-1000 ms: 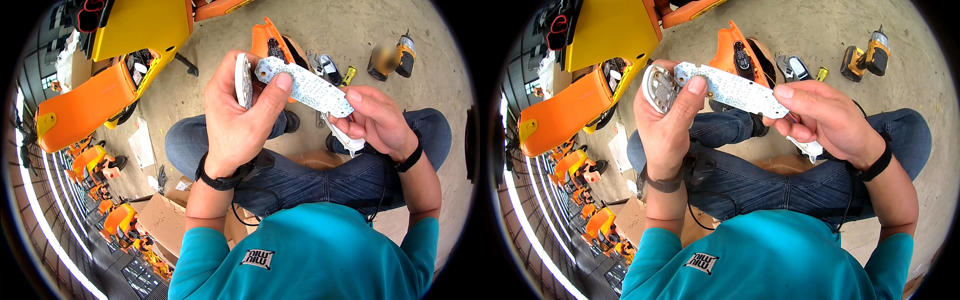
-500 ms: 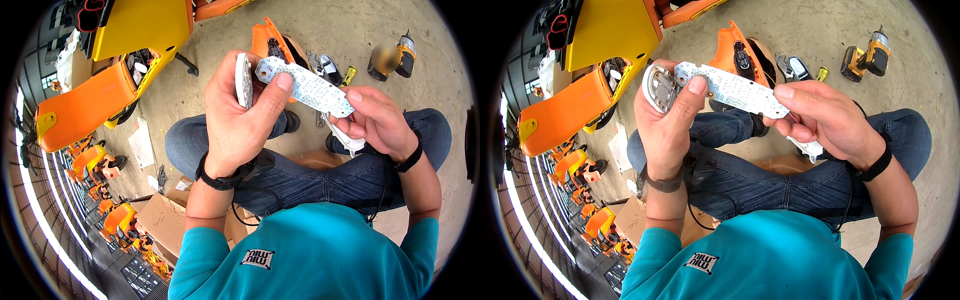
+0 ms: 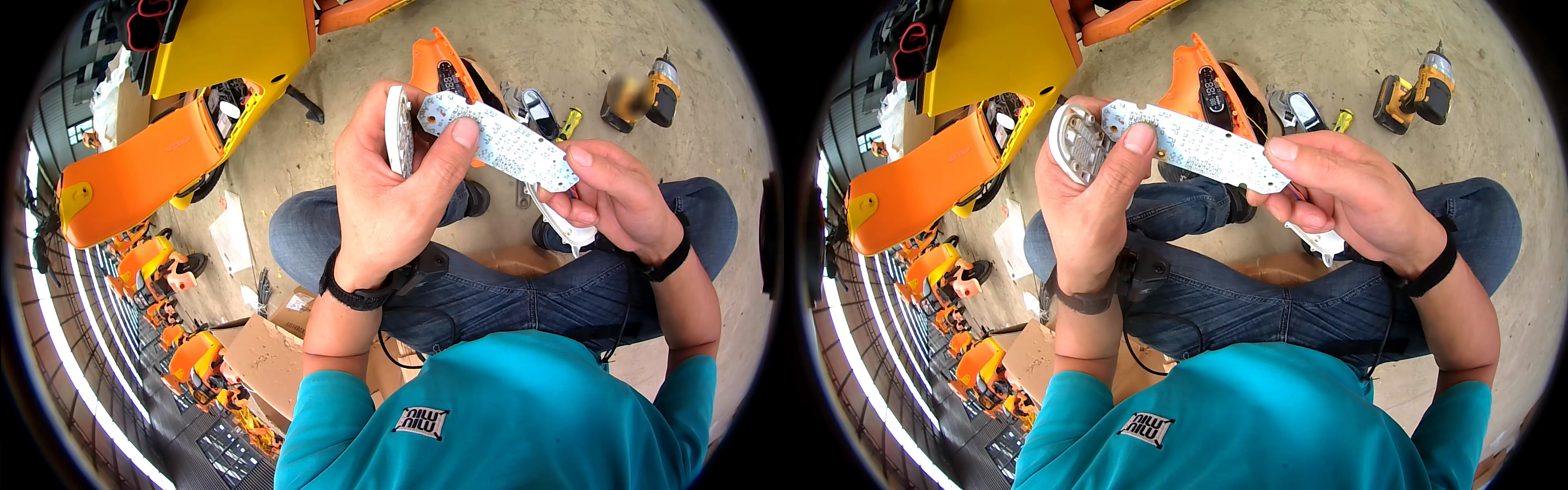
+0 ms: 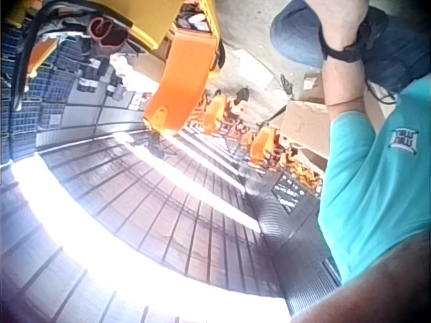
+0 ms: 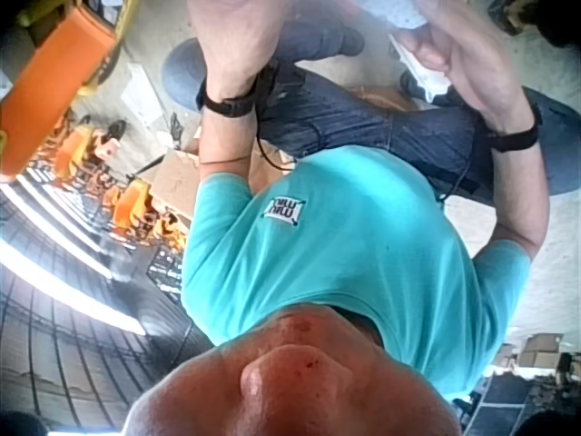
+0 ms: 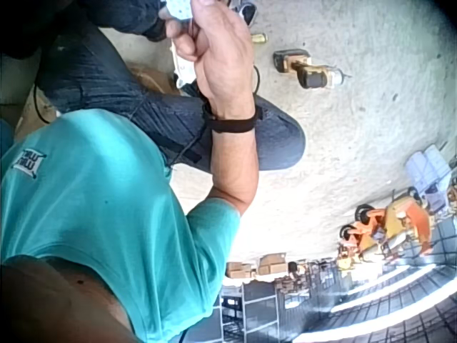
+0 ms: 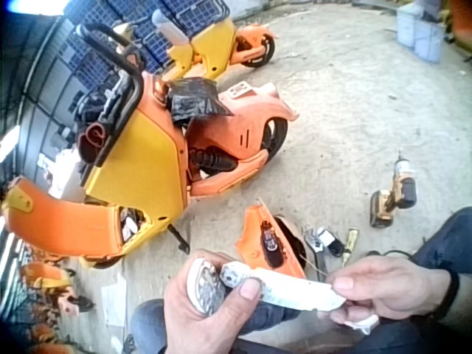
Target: The person uses a screwdriver to remove a circuit board from a white plastic housing and then handles the board to inspect the wires and LEDs.
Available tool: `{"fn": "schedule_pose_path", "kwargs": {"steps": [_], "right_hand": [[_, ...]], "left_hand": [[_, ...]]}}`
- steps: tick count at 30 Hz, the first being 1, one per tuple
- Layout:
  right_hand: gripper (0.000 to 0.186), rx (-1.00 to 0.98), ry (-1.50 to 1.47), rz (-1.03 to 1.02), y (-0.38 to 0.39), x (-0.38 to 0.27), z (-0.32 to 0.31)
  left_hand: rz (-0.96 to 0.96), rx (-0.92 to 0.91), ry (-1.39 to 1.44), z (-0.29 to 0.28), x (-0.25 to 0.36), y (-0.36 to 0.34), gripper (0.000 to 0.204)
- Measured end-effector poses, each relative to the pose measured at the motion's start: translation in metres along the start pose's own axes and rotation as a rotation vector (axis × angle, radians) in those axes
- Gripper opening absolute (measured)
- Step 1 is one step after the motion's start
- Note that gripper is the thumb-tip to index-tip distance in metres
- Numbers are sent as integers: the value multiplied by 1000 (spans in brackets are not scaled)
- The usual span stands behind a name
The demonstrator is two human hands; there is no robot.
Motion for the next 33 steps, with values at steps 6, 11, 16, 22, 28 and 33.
{"fn": "schedule_pose_path", "kwargs": {"steps": [6, 11, 16, 22, 28, 33], "right_hand": [[39, 2, 6, 8, 0, -2, 1], [39, 30, 90, -2, 1, -3, 1], [31, 44, 296, -121, 2, -8, 0], [23, 144, 486, -322, 9, -14, 2], [30, 185, 846, -538, 11, -24, 0], [33, 230, 967, -638, 14, -27, 2]], "left_hand": [[4, -2, 1, 0, 0, 0, 18], [-19, -13, 40, -2, -1, -1, 18], [-38, -54, 117, -3, -3, -1, 24], [31, -98, 185, -1, -4, -2, 32], [211, -177, 227, -6, -10, -6, 36], [290, -204, 215, -7, -10, -7, 42]]}}
Point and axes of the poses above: each hand's wrist, its own y-axis away from the middle knuckle, its own z-axis out of the palm, x = y × z, the point moved 1 cm from there along -y, towards the middle knuckle, and after that the axes turned 3 degrees about -x, right-handed, at the moved point
